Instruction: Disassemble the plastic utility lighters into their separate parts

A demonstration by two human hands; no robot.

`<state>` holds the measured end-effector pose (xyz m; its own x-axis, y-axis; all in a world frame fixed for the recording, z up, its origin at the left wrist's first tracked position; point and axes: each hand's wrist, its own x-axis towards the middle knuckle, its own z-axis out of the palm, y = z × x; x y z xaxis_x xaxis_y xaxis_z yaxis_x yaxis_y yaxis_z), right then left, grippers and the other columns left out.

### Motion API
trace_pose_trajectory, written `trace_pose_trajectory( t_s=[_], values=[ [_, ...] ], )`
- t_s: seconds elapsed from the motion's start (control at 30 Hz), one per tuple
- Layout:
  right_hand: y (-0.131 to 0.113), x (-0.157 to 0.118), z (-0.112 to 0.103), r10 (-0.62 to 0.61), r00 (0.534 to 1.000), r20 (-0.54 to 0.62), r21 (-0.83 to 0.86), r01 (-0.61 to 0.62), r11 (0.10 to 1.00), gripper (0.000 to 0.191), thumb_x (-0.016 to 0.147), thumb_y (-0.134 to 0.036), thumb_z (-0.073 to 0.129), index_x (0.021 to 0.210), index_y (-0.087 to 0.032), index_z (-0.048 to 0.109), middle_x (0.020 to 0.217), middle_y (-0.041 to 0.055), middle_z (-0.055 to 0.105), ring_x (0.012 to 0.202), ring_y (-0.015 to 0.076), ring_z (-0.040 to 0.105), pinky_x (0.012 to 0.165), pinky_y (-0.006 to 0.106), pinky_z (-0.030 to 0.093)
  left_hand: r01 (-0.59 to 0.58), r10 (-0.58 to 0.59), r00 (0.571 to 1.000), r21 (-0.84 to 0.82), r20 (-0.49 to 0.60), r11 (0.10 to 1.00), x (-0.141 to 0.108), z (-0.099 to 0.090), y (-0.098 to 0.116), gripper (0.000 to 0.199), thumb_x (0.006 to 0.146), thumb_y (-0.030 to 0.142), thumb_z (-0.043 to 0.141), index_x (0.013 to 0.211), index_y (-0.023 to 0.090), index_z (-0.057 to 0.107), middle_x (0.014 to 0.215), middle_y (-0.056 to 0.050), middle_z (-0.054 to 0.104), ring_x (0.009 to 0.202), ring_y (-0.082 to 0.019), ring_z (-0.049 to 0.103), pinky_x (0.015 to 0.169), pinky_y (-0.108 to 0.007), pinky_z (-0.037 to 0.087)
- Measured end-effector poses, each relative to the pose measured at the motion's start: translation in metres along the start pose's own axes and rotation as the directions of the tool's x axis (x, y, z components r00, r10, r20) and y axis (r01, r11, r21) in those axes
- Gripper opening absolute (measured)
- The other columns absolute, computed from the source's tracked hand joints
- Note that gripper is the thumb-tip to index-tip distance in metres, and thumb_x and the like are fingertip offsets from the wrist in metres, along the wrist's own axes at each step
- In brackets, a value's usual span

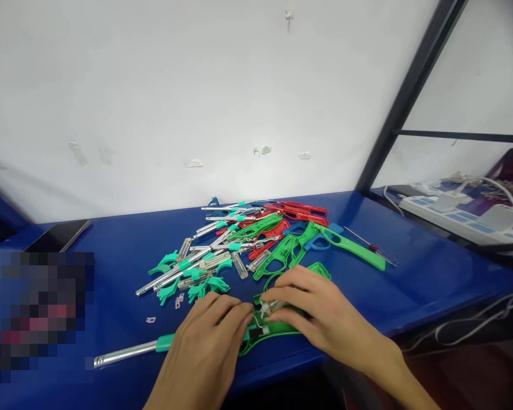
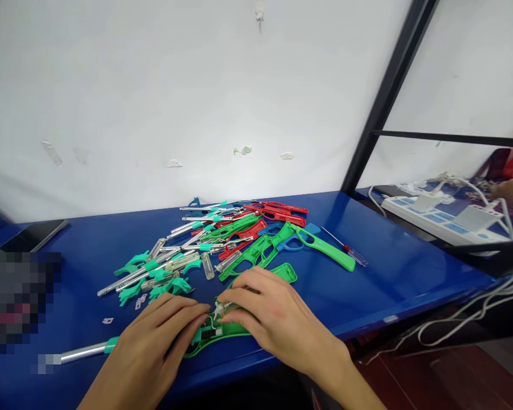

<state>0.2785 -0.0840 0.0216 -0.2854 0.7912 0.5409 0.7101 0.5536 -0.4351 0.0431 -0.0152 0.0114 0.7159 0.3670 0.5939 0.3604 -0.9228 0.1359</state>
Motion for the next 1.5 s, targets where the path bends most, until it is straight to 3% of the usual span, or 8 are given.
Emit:
trace_pose_trajectory(
  t_s=[0.53,0.97,1.5],
  values=[
    [-0.0004,0.0048,0.0037,-0.004,1.000,0.011,-0.070,0.005,0.998,0.019,0.108,-0.034,0.065,0.119,-0.021,0.074,0.103,0.0031,0.074,0.094,0.0189,0.066,0.082,0.031,0.052,0.032,-0.032,0.999,-0.030,0.000,0.999,0.0007,0.0034,0.0007,0.021,0.106,0.005,0.051,0.114,0.020,0.065,0.096,-0.002,0.070,0.083,-0.021,0.063,0.074,-0.037,0.056],
    [-0.0048,0.0052,0.0061,-0.163,0.983,-0.080,-0.218,0.142,0.966,0.018,0.108,-0.023,0.065,0.121,-0.018,0.075,0.091,0.0047,0.070,0.077,0.0174,0.058,0.068,0.030,0.047,0.027,-0.027,1.000,-0.031,0.009,0.999,-0.0006,0.0020,0.0038,0.024,0.103,0.001,0.049,0.107,0.019,0.064,0.093,-0.003,0.067,0.080,-0.020,0.060,0.074,-0.035,0.056],
    [-0.0031,0.0046,0.0062,-0.114,0.990,-0.077,-0.205,0.097,0.974,0.017,0.108,-0.029,0.066,0.119,-0.020,0.077,0.097,0.0042,0.074,0.082,0.0179,0.063,0.072,0.032,0.048,0.009,-0.009,1.000,-0.002,-0.022,1.000,0.0039,-0.0013,0.0039,0.024,0.106,0.005,0.048,0.113,0.019,0.067,0.096,-0.002,0.073,0.084,-0.020,0.067,0.078,-0.036,0.058]
  ],
)
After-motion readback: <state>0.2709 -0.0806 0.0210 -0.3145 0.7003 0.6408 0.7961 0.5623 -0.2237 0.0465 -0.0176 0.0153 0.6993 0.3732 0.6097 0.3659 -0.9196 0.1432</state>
